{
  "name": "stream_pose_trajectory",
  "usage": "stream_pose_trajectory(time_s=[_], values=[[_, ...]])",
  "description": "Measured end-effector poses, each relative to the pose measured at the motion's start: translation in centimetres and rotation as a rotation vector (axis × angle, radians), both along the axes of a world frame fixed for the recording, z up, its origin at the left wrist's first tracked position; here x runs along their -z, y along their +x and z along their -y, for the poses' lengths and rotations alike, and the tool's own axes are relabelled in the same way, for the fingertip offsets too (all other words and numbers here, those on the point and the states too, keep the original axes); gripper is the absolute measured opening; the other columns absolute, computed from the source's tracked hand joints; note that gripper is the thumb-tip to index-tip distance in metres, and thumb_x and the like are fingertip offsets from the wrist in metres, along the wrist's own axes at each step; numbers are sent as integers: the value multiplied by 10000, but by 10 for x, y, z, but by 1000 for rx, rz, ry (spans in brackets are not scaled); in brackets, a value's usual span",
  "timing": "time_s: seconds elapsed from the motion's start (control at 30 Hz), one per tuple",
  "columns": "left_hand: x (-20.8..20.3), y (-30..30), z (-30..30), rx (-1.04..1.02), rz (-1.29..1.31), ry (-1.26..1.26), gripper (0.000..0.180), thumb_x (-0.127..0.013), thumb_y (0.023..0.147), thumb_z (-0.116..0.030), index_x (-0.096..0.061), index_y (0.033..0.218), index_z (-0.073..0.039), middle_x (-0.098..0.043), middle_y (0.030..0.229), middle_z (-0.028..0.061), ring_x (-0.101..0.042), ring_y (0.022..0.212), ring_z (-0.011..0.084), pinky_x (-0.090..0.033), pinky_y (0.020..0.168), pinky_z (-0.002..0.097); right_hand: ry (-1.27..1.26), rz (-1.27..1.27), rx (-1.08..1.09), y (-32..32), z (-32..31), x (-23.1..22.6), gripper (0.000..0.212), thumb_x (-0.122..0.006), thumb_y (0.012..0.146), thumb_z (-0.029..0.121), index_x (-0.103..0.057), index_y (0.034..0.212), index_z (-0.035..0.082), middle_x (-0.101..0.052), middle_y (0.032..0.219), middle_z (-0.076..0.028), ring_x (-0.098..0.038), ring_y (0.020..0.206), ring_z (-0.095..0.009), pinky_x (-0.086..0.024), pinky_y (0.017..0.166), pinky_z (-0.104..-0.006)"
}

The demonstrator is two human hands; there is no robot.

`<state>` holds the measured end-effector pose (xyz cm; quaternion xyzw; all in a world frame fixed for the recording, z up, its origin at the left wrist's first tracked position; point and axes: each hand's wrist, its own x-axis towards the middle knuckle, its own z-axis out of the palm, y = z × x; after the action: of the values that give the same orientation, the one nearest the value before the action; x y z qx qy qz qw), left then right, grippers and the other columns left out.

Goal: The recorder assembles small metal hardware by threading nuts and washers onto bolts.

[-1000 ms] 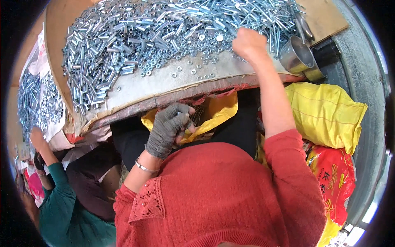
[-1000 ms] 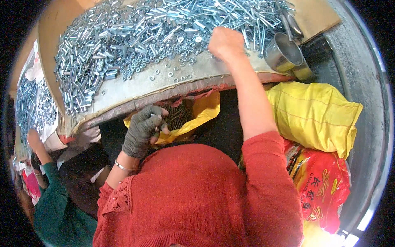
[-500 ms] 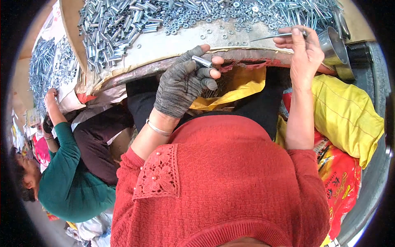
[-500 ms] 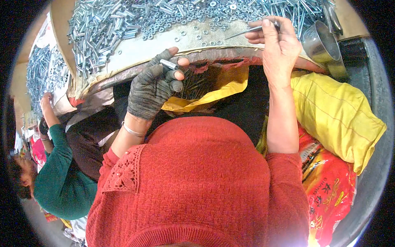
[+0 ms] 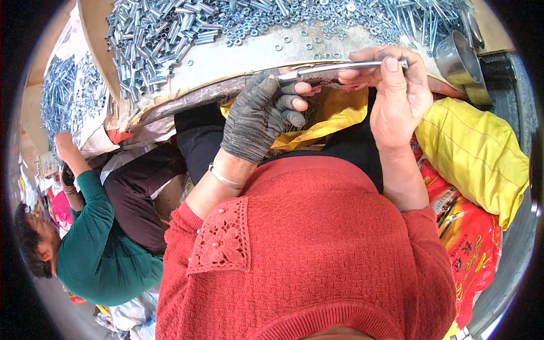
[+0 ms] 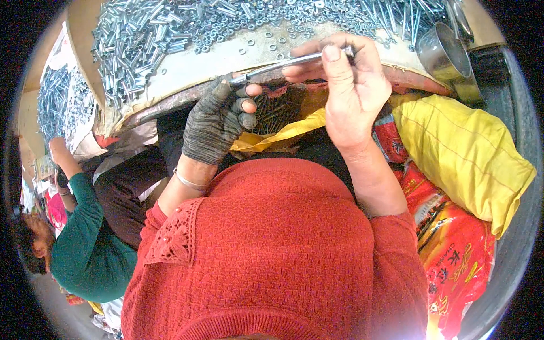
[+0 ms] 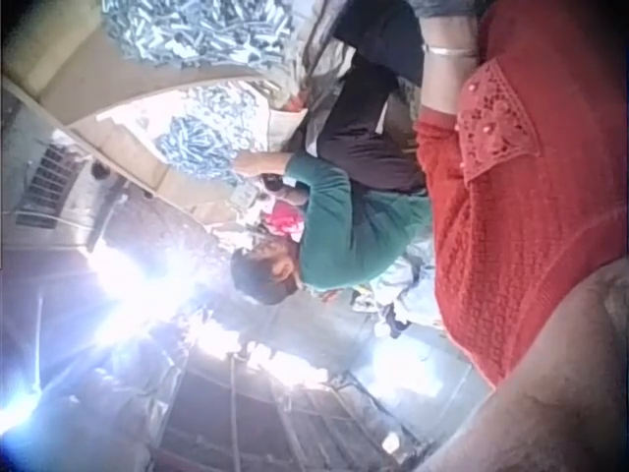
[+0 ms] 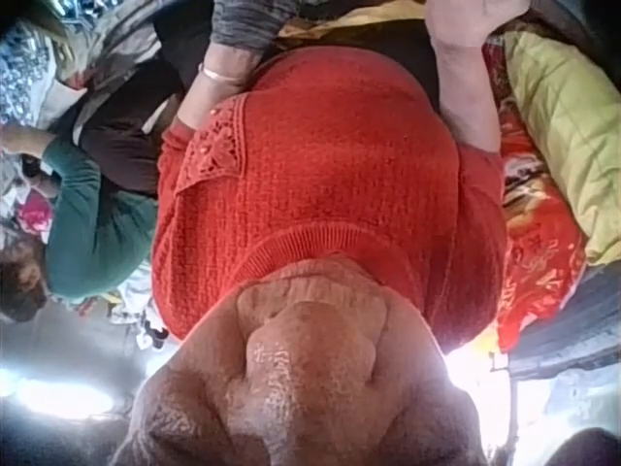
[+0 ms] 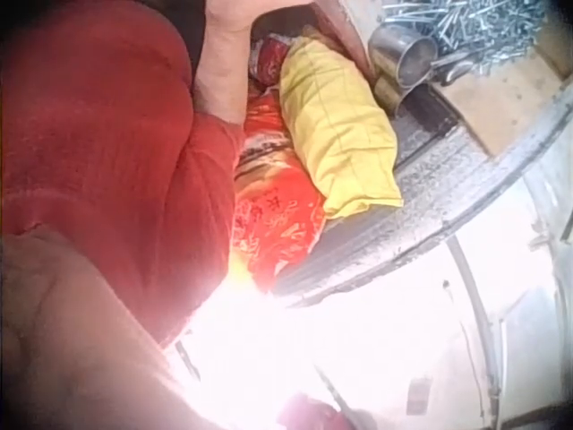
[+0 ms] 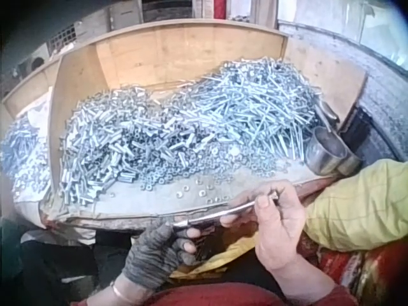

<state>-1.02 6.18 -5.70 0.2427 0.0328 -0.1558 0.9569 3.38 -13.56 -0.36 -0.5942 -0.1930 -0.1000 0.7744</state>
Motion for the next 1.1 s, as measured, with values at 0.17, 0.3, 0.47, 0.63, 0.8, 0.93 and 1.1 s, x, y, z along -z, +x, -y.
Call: stream_pose_trajectory(time_s=[0.17,0.3,0.47,0.63,0.8,0.93,1.1], values=[[-19,0,-4,-217,-136,285,247,-519,944,-233,-546,1097,-41,-611,817,87,-515,583,124,-458,547,245,-305,-18,-75,-8,-15,28,169,-462,972,139,-533,1036,0,-642,809,-86,-641,691,-134,-528,594,-254],[-18,6,-37,-104,5,210,228,-553,920,-257,-579,1014,-51,-562,689,23,-401,459,63,-324,436,208,-315,-494,-675,-6,-13,18,227,-610,897,225,-604,829,8,-624,658,-40,-596,574,-92,-475,516,-225],[-16,-1,-9,27,-260,347,293,-570,903,-365,-571,916,-73,-523,581,14,-364,347,86,-290,334,219,-300,-332,-643,-1,-41,20,215,-692,826,217,-628,775,18,-605,628,-11,-541,589,-54,-439,523,-222],[-27,-12,-2,4,-134,590,288,-569,903,-362,-559,932,-76,-561,594,72,-397,348,99,-312,336,214,-588,-247,-350,21,-2,24,209,-604,872,243,-663,905,46,-678,774,-101,-634,713,-156,-502,670,-331],[-23,-8,3,89,-26,516,268,-581,894,-324,-541,972,-71,-578,627,90,-413,370,81,-299,346,186,-1454,182,553,87,62,48,211,-550,864,182,-646,1005,58,-656,794,-94,-626,736,-192,-496,728,-321],[-24,-11,7,158,11,539,257,-600,877,-306,-537,965,-73,-575,641,65,-400,387,53,-282,354,179,-1302,57,304,99,75,45,218,-552,834,160,-654,1011,85,-654,922,-126,-626,855,-299,-484,771,-375],[-20,-10,5,165,0,529,255,-603,871,-300,-535,951,-68,-578,647,60,-394,392,50,-278,362,175,-1364,218,316,119,72,50,173,-566,836,219,-665,956,143,-614,906,-116,-613,860,-340,-479,740,-454]])
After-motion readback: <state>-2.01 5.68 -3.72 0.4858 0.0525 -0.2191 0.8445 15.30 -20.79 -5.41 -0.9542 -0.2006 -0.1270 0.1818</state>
